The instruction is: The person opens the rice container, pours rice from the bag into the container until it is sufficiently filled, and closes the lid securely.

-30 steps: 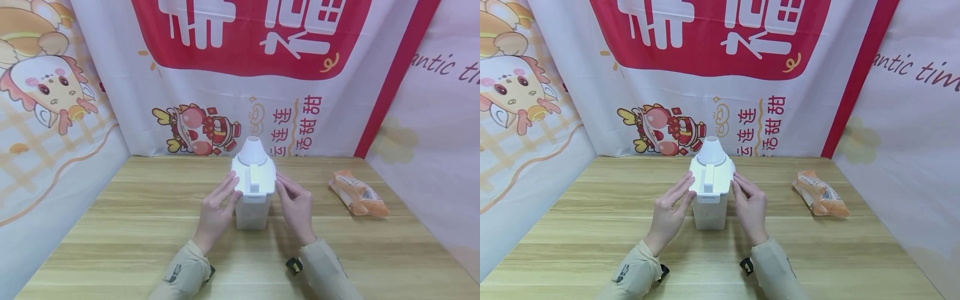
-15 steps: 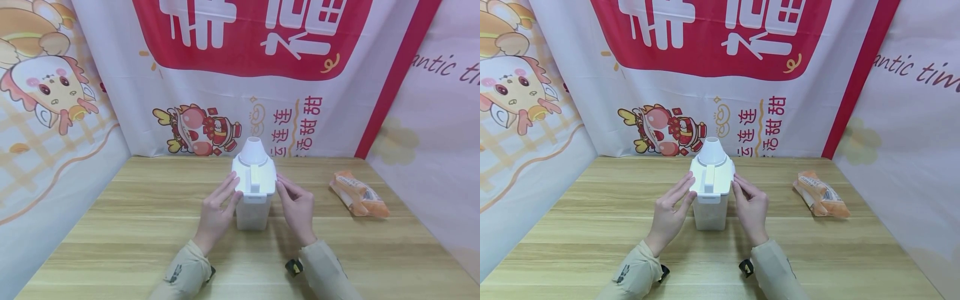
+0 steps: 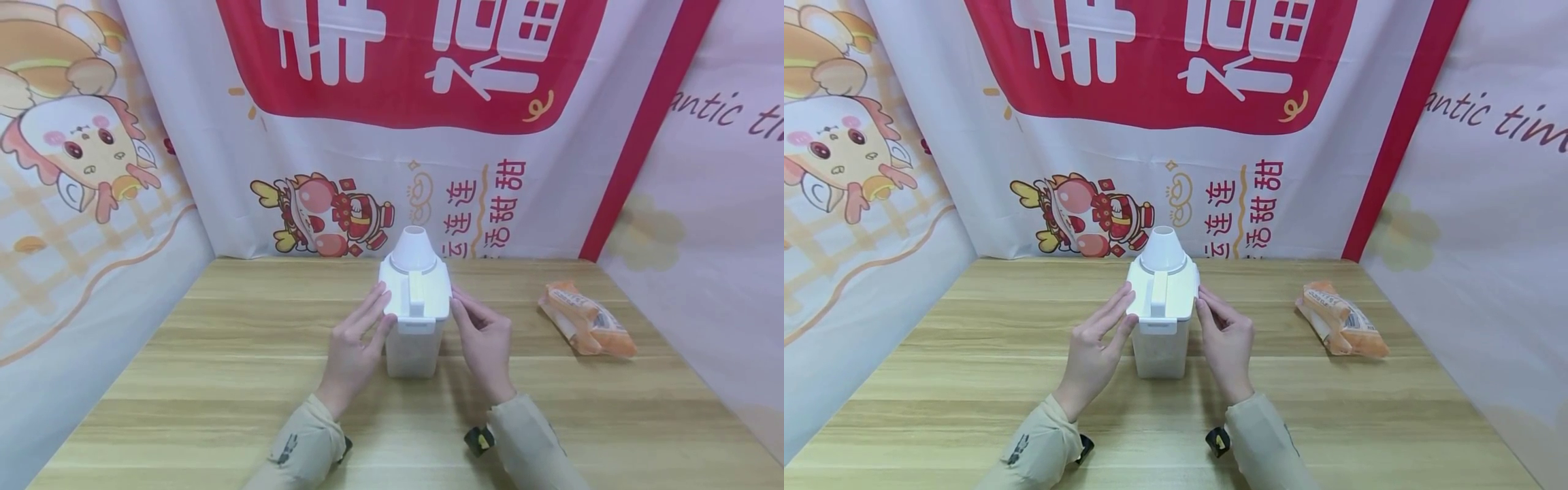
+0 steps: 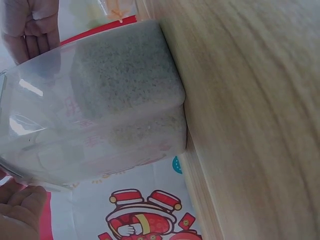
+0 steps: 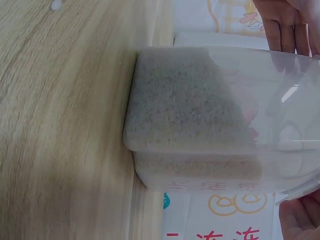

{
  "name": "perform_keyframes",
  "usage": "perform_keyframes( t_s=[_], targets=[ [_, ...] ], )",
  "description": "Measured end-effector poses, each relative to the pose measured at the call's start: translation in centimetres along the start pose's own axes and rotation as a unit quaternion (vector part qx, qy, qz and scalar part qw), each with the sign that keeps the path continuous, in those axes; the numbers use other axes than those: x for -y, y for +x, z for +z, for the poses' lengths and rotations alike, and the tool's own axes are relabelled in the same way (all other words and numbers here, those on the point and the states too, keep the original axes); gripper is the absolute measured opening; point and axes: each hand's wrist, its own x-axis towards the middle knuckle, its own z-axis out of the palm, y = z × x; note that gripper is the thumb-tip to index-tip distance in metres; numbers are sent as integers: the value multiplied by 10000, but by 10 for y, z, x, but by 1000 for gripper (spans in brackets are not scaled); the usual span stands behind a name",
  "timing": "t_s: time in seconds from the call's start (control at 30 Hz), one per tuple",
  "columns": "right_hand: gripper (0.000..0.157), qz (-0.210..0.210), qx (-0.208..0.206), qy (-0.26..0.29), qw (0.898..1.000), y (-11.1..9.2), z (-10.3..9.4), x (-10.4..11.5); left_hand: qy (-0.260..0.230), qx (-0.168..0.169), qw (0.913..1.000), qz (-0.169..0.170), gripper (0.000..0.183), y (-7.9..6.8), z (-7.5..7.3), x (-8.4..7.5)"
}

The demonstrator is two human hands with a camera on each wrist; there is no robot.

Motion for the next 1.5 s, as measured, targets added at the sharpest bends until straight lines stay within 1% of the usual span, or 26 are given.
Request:
perform_keyframes(
  t_s=[0.13,0.3,0.57,0.73,1.0,1.07,1.13,1.3,1.5],
  targets=[
    [24,94,-20,-63,9999,-1,0,0,-3,28,10000,-51,44,0,0,-1],
    [25,141,-21,-52,9999,-2,1,1,16,21,10000,-25,44,0,-1,-3],
    [26,22,12,-4,10000,-3,0,1,21,49,10000,-43,44,0,-1,-3],
    [24,-122,-83,-30,9999,-3,-1,-2,19,15,10000,-31,44,-1,0,-2],
    [22,-216,-215,7,9995,-3,0,0,-58,74,9998,-155,44,-2,-1,-2],
    [22,-257,-233,12,9994,-3,0,-2,-66,85,9998,-160,44,-2,-1,-3],
    [22,-275,-257,33,9993,-2,-1,-9,-42,96,9998,-151,44,-2,0,-3],
    [23,-94,-242,-18,9997,2,-5,-30,50,96,9999,-134,44,-2,0,-3],
    [23,17,-179,-119,9998,4,-6,-34,86,142,9997,-194,44,-2,-1,-4]
  ],
)
